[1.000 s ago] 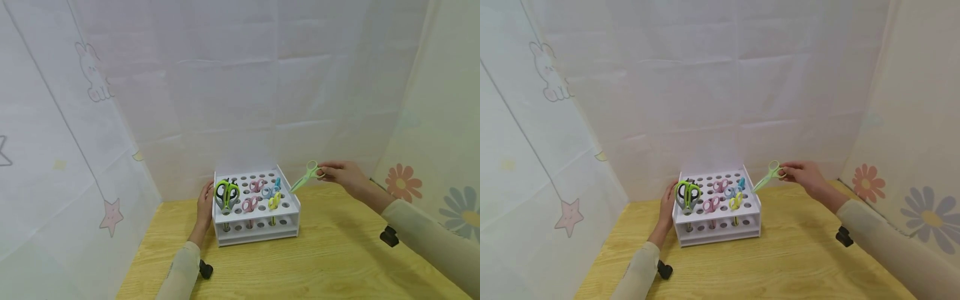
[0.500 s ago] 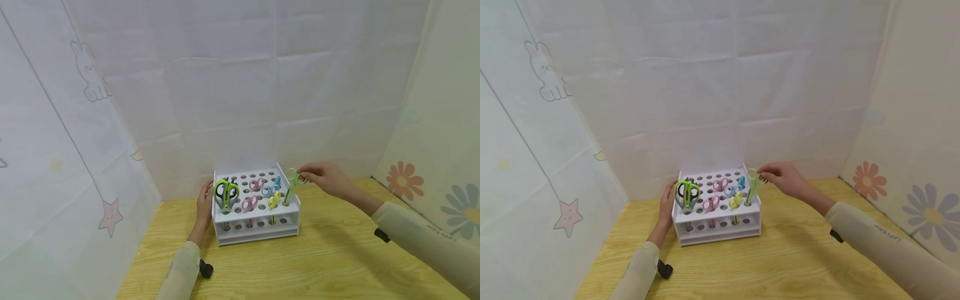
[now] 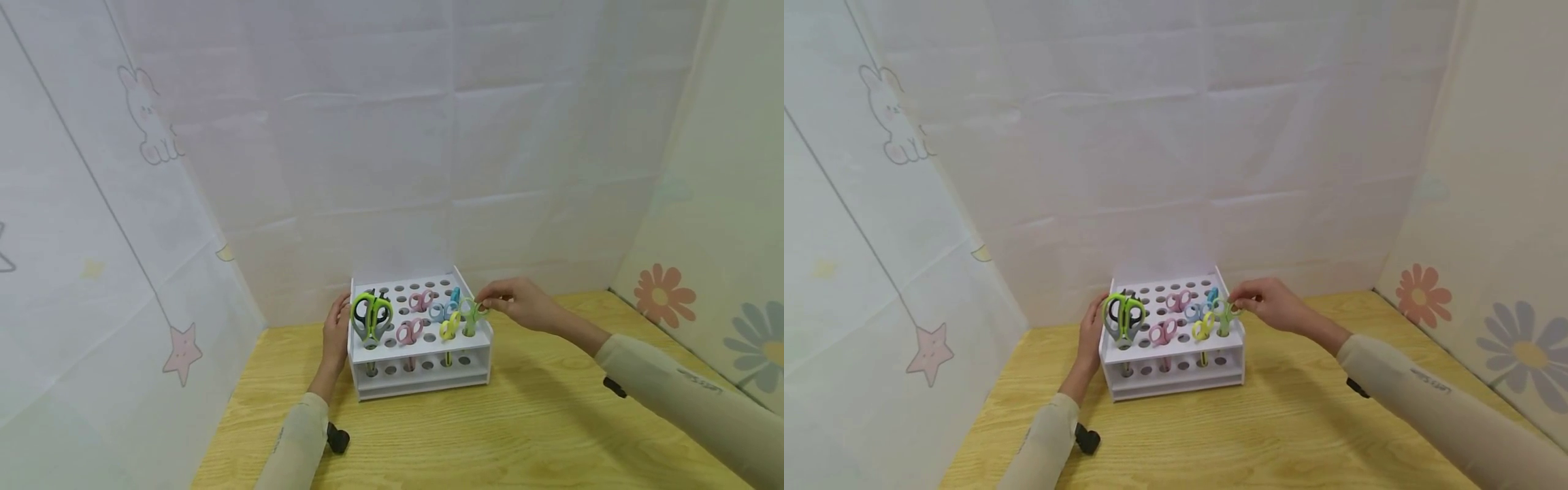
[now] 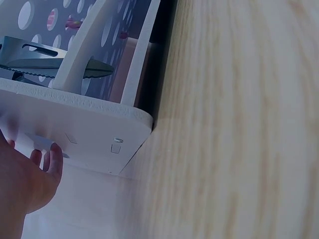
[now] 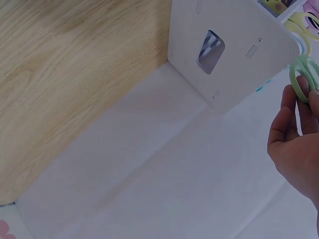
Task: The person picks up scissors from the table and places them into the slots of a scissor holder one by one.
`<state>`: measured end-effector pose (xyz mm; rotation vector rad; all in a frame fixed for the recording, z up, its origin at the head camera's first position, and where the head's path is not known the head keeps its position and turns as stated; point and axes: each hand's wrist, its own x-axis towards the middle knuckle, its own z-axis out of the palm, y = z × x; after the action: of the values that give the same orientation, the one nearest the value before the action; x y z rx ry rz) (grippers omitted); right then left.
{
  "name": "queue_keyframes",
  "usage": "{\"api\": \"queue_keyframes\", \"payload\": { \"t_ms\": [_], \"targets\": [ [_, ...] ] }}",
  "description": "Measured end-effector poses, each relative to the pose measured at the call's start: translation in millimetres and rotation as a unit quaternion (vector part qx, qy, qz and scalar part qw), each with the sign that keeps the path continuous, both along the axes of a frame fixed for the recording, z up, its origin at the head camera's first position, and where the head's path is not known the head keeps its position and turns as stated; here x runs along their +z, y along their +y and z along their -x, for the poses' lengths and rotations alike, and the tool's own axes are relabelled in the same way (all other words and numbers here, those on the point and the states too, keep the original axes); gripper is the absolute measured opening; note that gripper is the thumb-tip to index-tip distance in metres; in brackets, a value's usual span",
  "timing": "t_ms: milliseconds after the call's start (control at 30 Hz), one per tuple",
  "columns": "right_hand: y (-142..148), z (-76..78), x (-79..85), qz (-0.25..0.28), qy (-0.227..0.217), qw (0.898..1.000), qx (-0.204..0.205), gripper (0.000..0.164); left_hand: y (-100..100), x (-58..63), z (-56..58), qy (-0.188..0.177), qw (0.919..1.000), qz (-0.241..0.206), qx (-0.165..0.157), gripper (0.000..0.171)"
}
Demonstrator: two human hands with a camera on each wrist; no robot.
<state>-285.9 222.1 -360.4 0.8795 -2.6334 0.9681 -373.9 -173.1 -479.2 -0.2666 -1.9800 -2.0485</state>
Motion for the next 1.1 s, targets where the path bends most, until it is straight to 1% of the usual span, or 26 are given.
{"api": "queue_keyframes", "payload": {
  "t_ms": [100, 300, 367, 433, 533, 633, 700, 733, 800, 867, 933, 1033, 1100],
  "targets": [
    [-2.7, 1.0, -1.4, -0.012, -0.004, 1.000, 0.009, 0.020, 0.2, 0.5, -0.2, 0.001, 1.0000, -0.007, -0.006, 0.044],
    [-8.0, 2.6, -4.2, -0.035, -0.013, 0.999, 0.011, 0.020, 5.5, -2.3, -1.5, 0.017, 0.9995, 0.004, 0.028, 0.044],
    [-9.4, 2.5, -5.4, -0.042, -0.015, 0.999, 0.013, 0.020, 6.3, -2.7, -2.3, 0.018, 0.9993, 0.006, 0.032, 0.044],
    [-10.6, 1.9, -6.5, -0.048, -0.016, 0.999, 0.019, 0.021, 6.0, -1.5, -3.6, 0.016, 0.9995, 0.004, 0.027, 0.044],
    [-12.3, 0.7, -7.9, -0.060, -0.007, 0.998, 0.031, 0.020, 3.6, 3.2, -6.3, 0.009, 0.9999, -0.003, 0.008, 0.044],
    [-14.5, -0.3, -8.5, -0.071, 0.011, 0.997, 0.041, 0.020, 0.5, 11.9, -11.5, 0.003, 1.0000, 0.000, -0.006, 0.043],
    [-19.1, 1.9, -8.6, -0.080, 0.023, 0.995, 0.049, 0.019, -4.4, 18.1, -17.3, 0.002, 1.0000, 0.006, -0.005, 0.042],
    [-21.2, 3.1, -8.5, -0.083, 0.026, 0.995, 0.052, 0.019, -5.9, 20.5, -20.2, 0.003, 0.9999, 0.012, 0.000, 0.041],
    [-24.7, 5.6, -7.9, -0.087, 0.027, 0.994, 0.057, 0.018, -8.3, 22.6, -23.5, 0.006, 0.9999, 0.011, 0.010, 0.041],
    [-27.0, 8.3, -7.3, -0.089, 0.030, 0.994, 0.060, 0.017, -10.0, 18.9, -22.7, 0.008, 0.9997, 0.009, 0.020, 0.042],
    [-26.6, 9.3, -6.1, -0.080, 0.036, 0.995, 0.054, 0.016, -10.3, 12.0, -19.0, 0.011, 0.9993, 0.012, 0.033, 0.042],
    [-22.3, 8.9, -2.2, -0.045, 0.051, 0.998, 0.018, 0.016, -9.1, 0.9, -11.8, 0.016, 0.9980, 0.026, 0.054, 0.043],
    [-17.7, 7.4, 0.2, -0.017, 0.059, 0.998, -0.017, 0.017, -8.3, -1.7, -10.2, 0.027, 0.9960, 0.046, 0.071, 0.043]
  ]
}}
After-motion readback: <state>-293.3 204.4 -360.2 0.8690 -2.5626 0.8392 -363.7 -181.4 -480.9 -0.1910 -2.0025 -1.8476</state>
